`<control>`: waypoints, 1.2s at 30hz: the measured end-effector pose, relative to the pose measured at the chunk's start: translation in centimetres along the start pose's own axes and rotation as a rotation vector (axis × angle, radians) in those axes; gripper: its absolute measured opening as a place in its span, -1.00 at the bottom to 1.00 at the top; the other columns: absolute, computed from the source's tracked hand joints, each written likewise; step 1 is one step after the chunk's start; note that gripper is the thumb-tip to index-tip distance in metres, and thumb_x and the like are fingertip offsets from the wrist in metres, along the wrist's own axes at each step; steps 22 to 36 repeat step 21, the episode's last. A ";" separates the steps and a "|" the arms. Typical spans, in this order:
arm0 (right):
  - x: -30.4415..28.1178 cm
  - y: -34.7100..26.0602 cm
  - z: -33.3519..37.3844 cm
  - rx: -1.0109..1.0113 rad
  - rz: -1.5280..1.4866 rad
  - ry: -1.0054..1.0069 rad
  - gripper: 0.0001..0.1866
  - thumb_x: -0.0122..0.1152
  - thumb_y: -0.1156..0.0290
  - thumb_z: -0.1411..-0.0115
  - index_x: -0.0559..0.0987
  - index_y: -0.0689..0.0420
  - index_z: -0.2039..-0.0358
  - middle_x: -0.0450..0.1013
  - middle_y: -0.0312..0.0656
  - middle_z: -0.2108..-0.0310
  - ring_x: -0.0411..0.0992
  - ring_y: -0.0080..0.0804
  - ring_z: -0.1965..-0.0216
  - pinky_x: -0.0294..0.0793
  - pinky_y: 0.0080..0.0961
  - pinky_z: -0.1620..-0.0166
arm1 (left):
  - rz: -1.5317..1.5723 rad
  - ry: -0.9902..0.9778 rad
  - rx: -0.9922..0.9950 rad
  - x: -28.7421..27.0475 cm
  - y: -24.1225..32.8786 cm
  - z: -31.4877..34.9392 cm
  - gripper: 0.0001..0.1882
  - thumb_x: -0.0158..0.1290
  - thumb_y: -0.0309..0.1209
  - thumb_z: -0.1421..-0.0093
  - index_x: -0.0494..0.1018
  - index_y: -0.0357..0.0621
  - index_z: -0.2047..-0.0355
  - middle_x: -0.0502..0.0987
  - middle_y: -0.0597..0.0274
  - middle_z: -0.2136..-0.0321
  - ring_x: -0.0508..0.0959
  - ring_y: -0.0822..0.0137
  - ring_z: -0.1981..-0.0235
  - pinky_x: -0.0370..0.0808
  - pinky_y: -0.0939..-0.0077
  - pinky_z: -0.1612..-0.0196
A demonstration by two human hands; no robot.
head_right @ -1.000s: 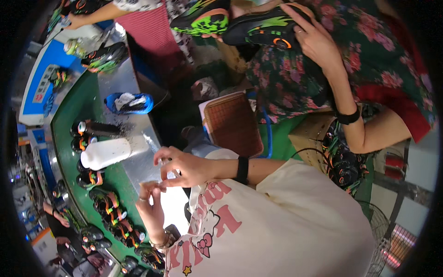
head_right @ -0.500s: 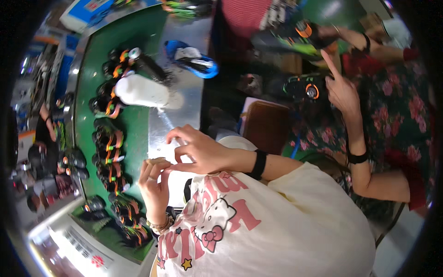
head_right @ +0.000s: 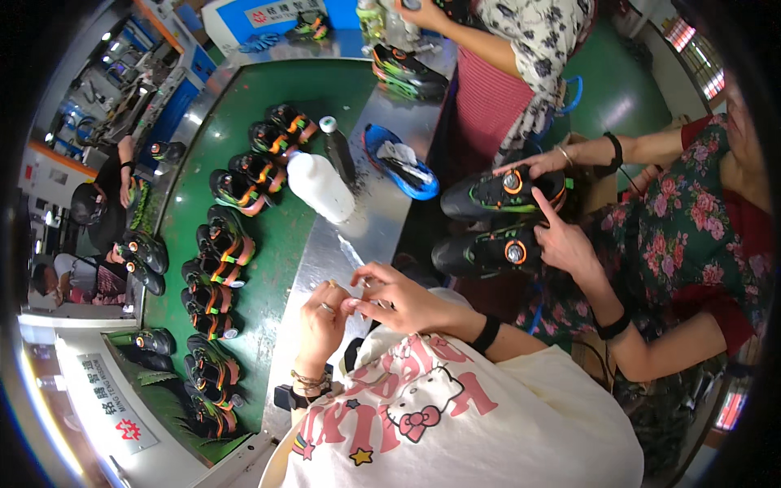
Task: Use a syringe to apply adhesive or filler to the sole and heel of athletic shoes.
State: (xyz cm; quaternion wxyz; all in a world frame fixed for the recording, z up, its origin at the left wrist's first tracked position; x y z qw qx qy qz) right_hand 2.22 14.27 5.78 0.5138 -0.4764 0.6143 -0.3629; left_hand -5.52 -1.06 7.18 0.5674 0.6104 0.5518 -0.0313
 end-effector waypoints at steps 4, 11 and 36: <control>-0.5 -1.2 0.4 -0.099 0.185 0.008 -0.90 0.27 0.41 -0.13 0.58 0.17 0.41 0.31 -0.10 -0.02 0.30 -0.17 -0.05 0.29 -0.31 -0.09 | 0.022 0.093 -0.171 -2.4 -1.1 0.9 -0.94 0.13 -0.53 -0.10 0.46 -0.21 0.47 0.49 0.13 0.52 0.52 0.12 0.44 0.45 0.32 0.39; -1.8 -7.6 -0.2 -0.389 0.069 -0.118 -0.85 0.24 0.33 -0.07 0.61 0.07 0.35 0.32 -0.05 -0.01 0.30 -0.16 -0.07 0.26 -0.21 -0.10 | 0.093 0.517 -0.374 -8.2 -6.5 5.6 -0.96 0.11 -0.60 -0.17 0.54 -0.25 0.42 0.61 0.22 0.44 0.53 0.45 0.46 0.47 0.58 0.28; -2.3 -8.4 4.2 -0.422 -0.042 -0.049 -0.43 -0.08 -0.21 -0.23 0.65 0.03 0.25 0.33 -0.06 -0.05 0.29 -0.14 -0.08 0.19 -0.13 -0.15 | 0.180 1.200 -0.524 -11.6 -10.1 19.7 -0.87 0.14 -0.52 -0.21 0.55 -0.36 0.27 0.62 0.12 0.25 0.56 0.46 0.33 0.51 0.56 0.14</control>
Point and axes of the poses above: each hand's wrist, its own z-axis away from the middle knuckle, its own x-axis out of the palm, y = z × x, the point moved 2 cm from there along -z, towards the middle knuckle
